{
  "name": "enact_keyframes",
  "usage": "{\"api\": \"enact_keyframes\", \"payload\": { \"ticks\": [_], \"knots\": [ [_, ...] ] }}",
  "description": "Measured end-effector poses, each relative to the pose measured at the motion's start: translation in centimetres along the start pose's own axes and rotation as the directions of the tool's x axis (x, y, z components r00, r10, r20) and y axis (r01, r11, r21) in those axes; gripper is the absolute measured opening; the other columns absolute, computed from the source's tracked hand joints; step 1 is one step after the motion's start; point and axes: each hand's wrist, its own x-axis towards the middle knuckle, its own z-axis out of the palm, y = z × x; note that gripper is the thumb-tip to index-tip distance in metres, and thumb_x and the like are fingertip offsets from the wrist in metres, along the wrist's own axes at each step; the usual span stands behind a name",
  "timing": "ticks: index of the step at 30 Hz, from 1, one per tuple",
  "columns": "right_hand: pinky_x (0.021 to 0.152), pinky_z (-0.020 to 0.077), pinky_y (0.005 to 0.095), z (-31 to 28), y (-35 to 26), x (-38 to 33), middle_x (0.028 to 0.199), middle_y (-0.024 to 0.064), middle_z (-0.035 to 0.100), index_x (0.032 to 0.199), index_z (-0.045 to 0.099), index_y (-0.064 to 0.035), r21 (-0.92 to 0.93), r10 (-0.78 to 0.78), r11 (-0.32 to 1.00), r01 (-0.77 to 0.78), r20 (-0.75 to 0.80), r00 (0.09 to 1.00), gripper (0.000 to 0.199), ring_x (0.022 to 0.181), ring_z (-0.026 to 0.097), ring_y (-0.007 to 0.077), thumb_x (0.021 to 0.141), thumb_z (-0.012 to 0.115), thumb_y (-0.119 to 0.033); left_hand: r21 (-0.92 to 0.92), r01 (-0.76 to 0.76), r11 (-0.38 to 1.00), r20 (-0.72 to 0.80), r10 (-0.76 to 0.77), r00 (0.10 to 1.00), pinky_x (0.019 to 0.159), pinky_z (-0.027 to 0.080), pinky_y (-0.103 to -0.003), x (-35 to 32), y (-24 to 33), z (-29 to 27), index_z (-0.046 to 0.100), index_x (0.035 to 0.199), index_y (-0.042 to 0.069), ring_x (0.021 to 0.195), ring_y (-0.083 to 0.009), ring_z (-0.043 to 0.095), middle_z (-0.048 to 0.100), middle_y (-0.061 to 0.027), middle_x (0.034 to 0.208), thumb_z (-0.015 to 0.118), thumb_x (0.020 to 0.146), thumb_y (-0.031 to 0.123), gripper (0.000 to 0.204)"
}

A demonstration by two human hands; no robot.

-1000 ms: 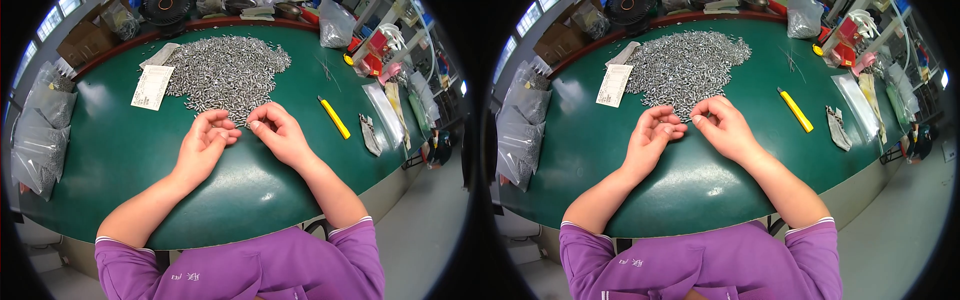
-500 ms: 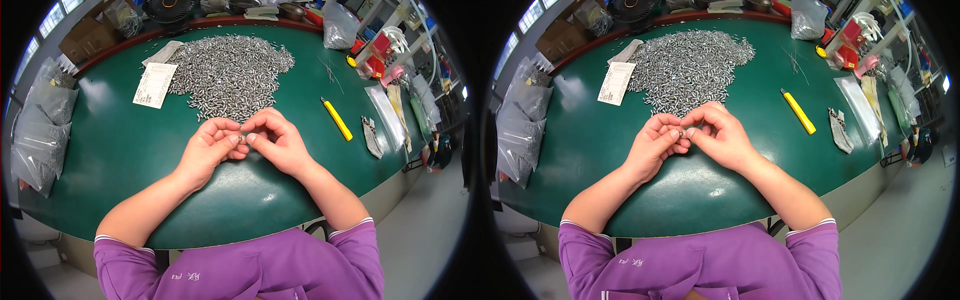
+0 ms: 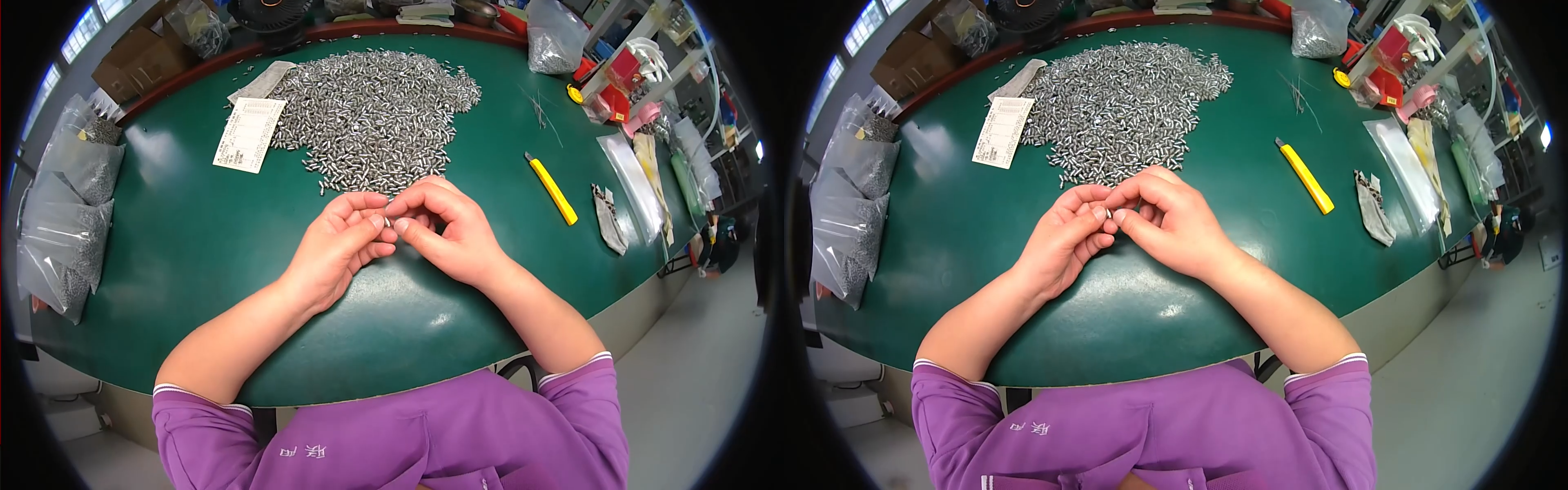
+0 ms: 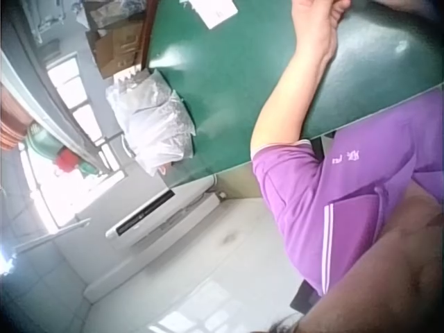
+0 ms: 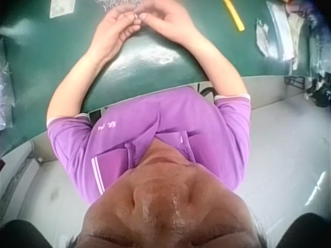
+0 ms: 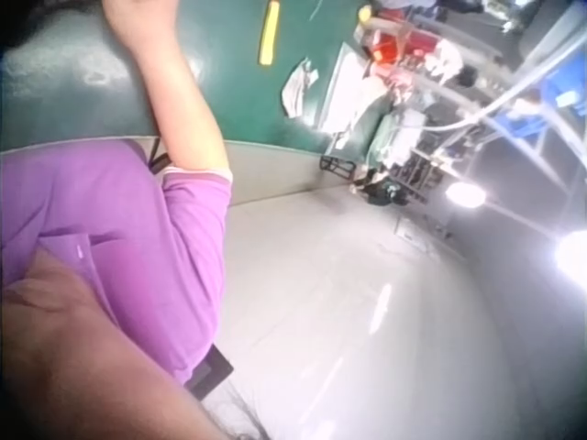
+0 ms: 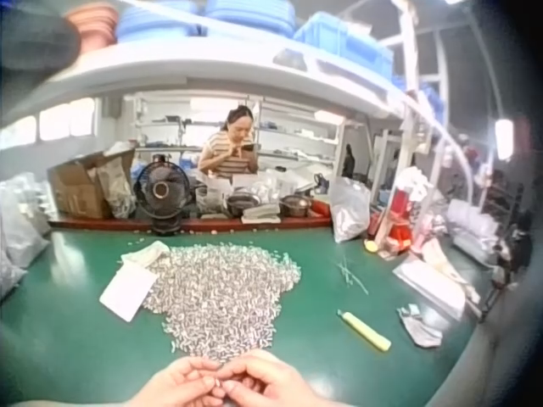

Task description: Picking through a large pile of small metal components on a workbench to sort or inspect them.

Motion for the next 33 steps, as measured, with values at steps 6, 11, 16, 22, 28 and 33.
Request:
{"api": "enact_keyframes", "payload": {
  "ticks": [6, 11, 16, 22, 28, 33],
  "knots": [
    [0.062, 0.0452, 0.0206, -0.21, 0.16, 0.11, 0.089, 0.0014, 0.056, 0.093, 0.065, -0.0049, -0.055, -0.011, 0.998, 0.011, 0.003, 1.000, 0.011, 0.073, 0.052, 0.0062, 0.082, 0.064, -0.001, 0.011, 0.007, 1.000, -0.006, -0.007, 1.000, 0.082, 0.052, -0.026, -0.04, -0.03, 0.15, 0.045, 0.116, 0.002, 0.090, -0.0136, 0.060, 0.058, -0.0085, 0.102, 0.056, 0.091, 0.006, 0.028],
    [0.064, 0.0464, 0.0213, -0.42, -0.01, -0.01, 0.091, 0.0022, 0.057, 0.093, 0.066, -0.0052, -0.057, -0.047, 0.997, 0.048, 0.018, 0.999, 0.012, 0.074, 0.055, 0.0075, 0.082, 0.066, -0.002, 0.031, -0.006, 0.999, 0.018, 0.005, 1.000, 0.084, 0.051, -0.027, -0.11, -0.04, 0.29, 0.045, 0.118, 0.002, 0.093, -0.0140, 0.060, 0.058, -0.0094, 0.105, 0.057, 0.089, 0.004, 0.032],
    [0.064, 0.0453, 0.0207, -0.48, -0.15, 0.04, 0.089, 0.0013, 0.057, 0.094, 0.064, -0.0052, -0.048, -0.021, 0.999, 0.021, 0.005, 1.000, 0.013, 0.072, 0.053, 0.0062, 0.081, 0.067, -0.004, 0.042, -0.058, 0.997, 0.006, 0.058, 0.998, 0.085, 0.051, -0.028, -0.17, -0.34, 0.29, 0.043, 0.124, 0.002, 0.096, -0.0149, 0.059, 0.058, -0.0092, 0.105, 0.058, 0.087, 0.001, 0.040],
    [0.063, 0.0444, 0.0199, -0.40, -0.01, 0.01, 0.088, 0.0009, 0.057, 0.094, 0.063, -0.0047, -0.053, -0.017, 0.998, 0.017, 0.004, 1.000, 0.013, 0.072, 0.052, 0.0053, 0.082, 0.067, -0.004, 0.038, -0.056, 0.998, -0.005, 0.056, 0.998, 0.086, 0.050, -0.027, -0.11, -0.37, 0.28, 0.042, 0.125, 0.002, 0.096, -0.0150, 0.059, 0.058, -0.0090, 0.105, 0.058, 0.087, 0.000, 0.041],
    [0.063, 0.0440, 0.0197, -0.47, -0.14, -0.06, 0.088, 0.0008, 0.057, 0.095, 0.063, -0.0044, -0.055, -0.007, 0.998, 0.007, -0.006, 1.000, 0.014, 0.071, 0.051, 0.0049, 0.082, 0.067, -0.004, 0.018, -0.029, 0.999, -0.023, 0.030, 0.999, 0.085, 0.050, -0.027, -0.14, -0.13, 0.54, 0.042, 0.125, 0.002, 0.095, -0.0147, 0.059, 0.059, -0.0086, 0.105, 0.058, 0.088, 0.001, 0.040],
    [0.063, 0.0439, 0.0197, -0.37, -0.22, 0.03, 0.088, 0.0008, 0.057, 0.095, 0.063, -0.0042, -0.049, 0.005, 0.999, -0.005, -0.002, 1.000, 0.014, 0.071, 0.051, 0.0049, 0.082, 0.067, -0.004, 0.015, -0.041, 0.999, -0.022, 0.041, 0.999, 0.085, 0.050, -0.027, -0.19, -0.15, 0.49, 0.042, 0.124, 0.002, 0.095, -0.0148, 0.059, 0.059, -0.0088, 0.105, 0.058, 0.088, 0.001, 0.040]
  ]
}}
